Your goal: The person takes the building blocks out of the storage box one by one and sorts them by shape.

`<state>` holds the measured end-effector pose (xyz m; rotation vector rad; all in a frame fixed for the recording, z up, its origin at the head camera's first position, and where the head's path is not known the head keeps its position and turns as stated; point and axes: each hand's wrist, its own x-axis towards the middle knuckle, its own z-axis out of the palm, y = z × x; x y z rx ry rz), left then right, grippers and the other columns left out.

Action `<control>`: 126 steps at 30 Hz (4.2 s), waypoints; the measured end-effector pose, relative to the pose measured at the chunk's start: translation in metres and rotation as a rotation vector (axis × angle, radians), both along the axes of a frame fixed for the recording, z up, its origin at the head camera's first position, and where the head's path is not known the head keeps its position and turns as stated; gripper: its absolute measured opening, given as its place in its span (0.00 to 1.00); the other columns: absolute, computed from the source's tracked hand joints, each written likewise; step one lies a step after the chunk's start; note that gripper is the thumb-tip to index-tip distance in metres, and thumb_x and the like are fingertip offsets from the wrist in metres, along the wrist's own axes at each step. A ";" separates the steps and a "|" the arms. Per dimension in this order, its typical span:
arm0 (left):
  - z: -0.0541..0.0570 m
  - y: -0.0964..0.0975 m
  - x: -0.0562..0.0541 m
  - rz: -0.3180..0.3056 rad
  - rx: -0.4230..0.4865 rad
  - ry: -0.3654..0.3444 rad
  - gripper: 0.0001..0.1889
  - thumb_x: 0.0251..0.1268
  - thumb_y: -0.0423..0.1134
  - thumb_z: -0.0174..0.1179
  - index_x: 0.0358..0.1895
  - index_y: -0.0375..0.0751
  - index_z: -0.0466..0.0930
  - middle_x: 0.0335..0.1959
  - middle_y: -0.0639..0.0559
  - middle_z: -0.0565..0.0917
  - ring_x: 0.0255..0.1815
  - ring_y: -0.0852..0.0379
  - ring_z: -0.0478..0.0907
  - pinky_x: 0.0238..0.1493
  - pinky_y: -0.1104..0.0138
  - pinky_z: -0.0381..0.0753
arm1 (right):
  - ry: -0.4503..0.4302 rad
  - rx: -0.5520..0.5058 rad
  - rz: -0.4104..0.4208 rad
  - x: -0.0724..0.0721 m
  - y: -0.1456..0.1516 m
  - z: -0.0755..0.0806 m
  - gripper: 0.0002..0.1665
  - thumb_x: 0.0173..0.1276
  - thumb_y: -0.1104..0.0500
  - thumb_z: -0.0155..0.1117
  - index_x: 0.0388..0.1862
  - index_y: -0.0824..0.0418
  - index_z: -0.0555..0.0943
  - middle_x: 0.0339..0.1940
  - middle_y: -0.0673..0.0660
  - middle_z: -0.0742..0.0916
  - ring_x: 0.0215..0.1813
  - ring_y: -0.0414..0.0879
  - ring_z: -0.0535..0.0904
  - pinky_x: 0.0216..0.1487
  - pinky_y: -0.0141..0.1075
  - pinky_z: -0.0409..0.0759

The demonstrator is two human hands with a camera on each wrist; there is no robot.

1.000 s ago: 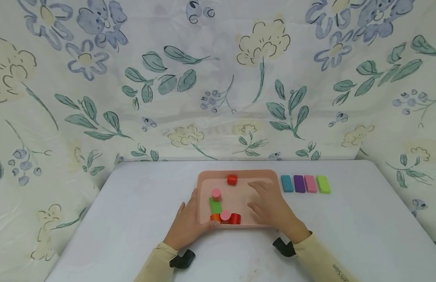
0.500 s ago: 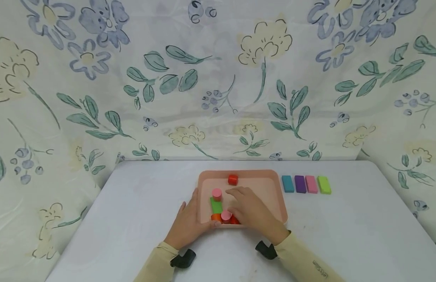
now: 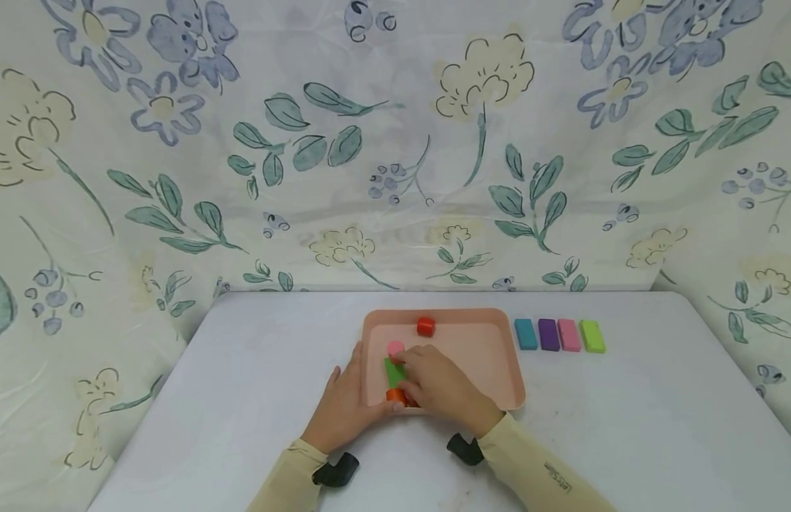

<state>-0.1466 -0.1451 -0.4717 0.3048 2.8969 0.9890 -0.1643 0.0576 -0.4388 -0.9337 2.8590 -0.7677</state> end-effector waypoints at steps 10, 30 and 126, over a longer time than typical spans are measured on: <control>0.001 0.001 -0.001 0.006 0.001 -0.026 0.68 0.48 0.74 0.67 0.81 0.35 0.41 0.80 0.41 0.56 0.75 0.42 0.63 0.76 0.37 0.41 | 0.021 0.104 -0.036 -0.004 -0.008 -0.002 0.26 0.71 0.54 0.68 0.65 0.60 0.78 0.50 0.52 0.84 0.47 0.43 0.74 0.55 0.32 0.80; 0.000 0.001 0.000 0.007 0.018 -0.010 0.68 0.48 0.74 0.66 0.81 0.34 0.42 0.80 0.41 0.56 0.75 0.42 0.64 0.76 0.38 0.41 | -0.081 0.181 -0.104 -0.023 -0.022 0.007 0.31 0.65 0.55 0.73 0.65 0.61 0.78 0.55 0.55 0.81 0.49 0.45 0.75 0.53 0.37 0.83; 0.001 0.001 0.000 -0.014 0.012 0.015 0.66 0.50 0.73 0.65 0.81 0.36 0.41 0.78 0.41 0.61 0.73 0.43 0.66 0.75 0.35 0.44 | 0.002 -0.008 -0.273 -0.002 0.066 0.020 0.45 0.60 0.57 0.77 0.73 0.66 0.68 0.70 0.60 0.74 0.69 0.54 0.69 0.68 0.47 0.74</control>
